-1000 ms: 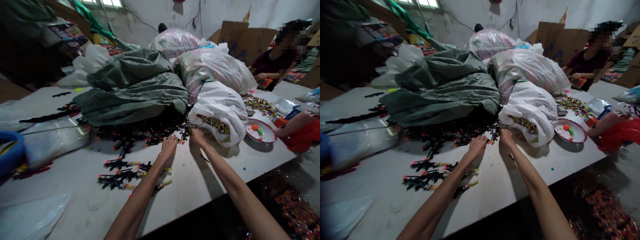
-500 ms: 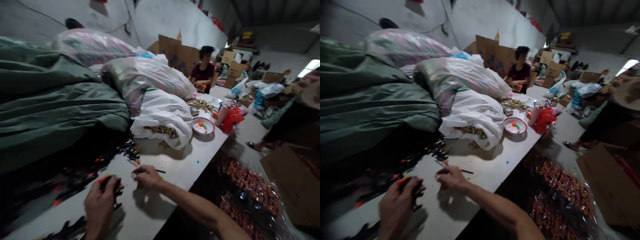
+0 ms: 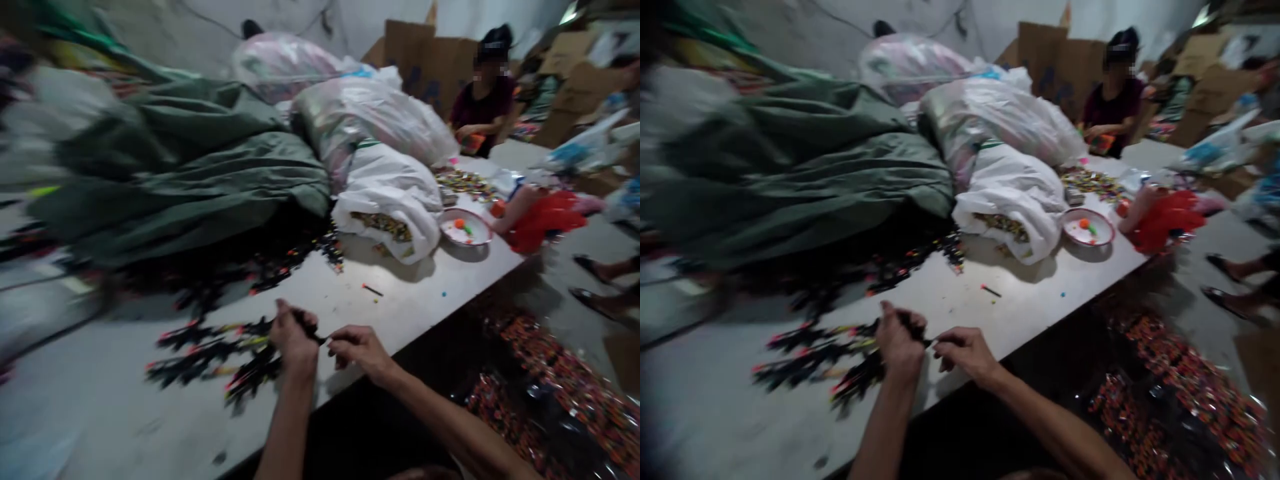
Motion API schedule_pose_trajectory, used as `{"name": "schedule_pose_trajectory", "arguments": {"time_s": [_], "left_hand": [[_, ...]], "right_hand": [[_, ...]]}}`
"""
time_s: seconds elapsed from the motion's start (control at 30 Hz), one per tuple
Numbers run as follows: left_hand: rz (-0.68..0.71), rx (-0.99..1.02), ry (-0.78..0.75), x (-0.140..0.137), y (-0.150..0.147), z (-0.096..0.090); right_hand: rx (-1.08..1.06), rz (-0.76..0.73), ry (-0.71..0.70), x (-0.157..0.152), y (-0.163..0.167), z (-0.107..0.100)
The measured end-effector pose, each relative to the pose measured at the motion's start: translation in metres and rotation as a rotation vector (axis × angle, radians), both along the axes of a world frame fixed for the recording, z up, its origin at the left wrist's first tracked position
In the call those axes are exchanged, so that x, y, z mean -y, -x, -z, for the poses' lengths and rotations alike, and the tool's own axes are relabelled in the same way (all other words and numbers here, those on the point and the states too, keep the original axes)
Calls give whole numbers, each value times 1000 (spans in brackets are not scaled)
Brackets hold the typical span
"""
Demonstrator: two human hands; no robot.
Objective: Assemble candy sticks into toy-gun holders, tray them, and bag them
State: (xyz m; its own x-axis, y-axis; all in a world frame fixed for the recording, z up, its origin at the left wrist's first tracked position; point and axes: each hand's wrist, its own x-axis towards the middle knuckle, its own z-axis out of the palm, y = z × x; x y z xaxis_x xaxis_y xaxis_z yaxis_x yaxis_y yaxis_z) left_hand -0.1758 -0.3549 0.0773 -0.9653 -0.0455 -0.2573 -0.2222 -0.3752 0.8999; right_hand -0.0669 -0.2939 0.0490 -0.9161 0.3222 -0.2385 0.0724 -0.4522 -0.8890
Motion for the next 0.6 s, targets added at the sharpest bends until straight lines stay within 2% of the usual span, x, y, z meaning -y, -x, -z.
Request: {"name": "schedule_pose_trajectory", "arguments": {"time_s": [0.17, 0.27, 0.4, 0.6], "left_hand": [[-29, -10, -148, 1, -10, -3], [-22, -35, -176, 5, -14, -3], [-31, -20, -192, 8, -14, -3], [-64, 0, -207, 9, -19, -3]], "right_hand": [[-21, -12, -45, 6, -16, -5], [-29, 39, -71, 8, -19, -10], [-29, -5, -104, 7, -17, -14], [-73, -15, -248, 13, -16, -7]]}}
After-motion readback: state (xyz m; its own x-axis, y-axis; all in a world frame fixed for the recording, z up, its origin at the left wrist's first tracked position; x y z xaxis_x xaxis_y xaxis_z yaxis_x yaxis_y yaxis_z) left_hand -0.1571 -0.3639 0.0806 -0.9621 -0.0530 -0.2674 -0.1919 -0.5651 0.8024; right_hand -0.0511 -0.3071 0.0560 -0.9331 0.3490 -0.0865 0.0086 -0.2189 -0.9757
